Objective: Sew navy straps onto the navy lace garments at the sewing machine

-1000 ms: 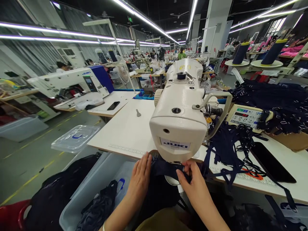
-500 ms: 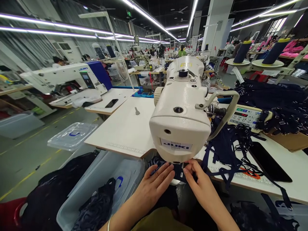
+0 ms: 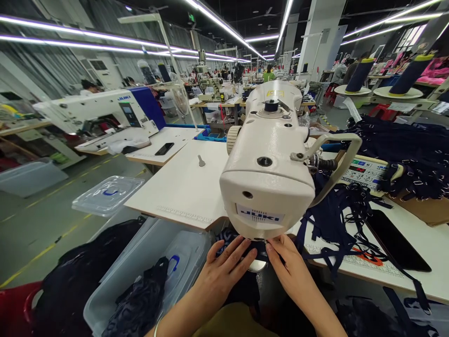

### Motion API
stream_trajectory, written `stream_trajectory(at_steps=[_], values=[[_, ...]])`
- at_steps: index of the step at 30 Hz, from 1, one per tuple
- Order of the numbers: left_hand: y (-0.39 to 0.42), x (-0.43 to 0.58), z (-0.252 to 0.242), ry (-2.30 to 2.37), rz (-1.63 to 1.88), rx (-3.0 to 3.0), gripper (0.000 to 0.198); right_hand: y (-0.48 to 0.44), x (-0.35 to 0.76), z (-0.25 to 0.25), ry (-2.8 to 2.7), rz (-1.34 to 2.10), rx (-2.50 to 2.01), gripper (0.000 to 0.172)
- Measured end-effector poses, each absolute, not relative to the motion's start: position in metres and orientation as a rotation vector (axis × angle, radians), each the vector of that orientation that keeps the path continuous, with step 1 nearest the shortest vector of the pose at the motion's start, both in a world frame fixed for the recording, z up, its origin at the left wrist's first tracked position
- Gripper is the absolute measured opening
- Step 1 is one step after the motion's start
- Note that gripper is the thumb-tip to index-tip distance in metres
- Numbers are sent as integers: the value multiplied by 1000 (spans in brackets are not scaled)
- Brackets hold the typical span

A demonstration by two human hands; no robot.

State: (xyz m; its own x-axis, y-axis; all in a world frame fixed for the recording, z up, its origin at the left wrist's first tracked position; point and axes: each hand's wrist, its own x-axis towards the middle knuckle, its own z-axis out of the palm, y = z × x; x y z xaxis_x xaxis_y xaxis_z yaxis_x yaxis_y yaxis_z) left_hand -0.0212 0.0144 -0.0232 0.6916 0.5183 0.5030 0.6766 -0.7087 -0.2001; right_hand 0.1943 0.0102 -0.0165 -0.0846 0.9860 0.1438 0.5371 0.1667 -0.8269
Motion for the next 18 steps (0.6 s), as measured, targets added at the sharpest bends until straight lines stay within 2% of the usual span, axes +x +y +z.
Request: stream_trajectory(at_steps=[18], values=[[11, -15, -23, -1006, -564, -2483, 40, 22, 196, -20, -1733, 712, -1521, 34]])
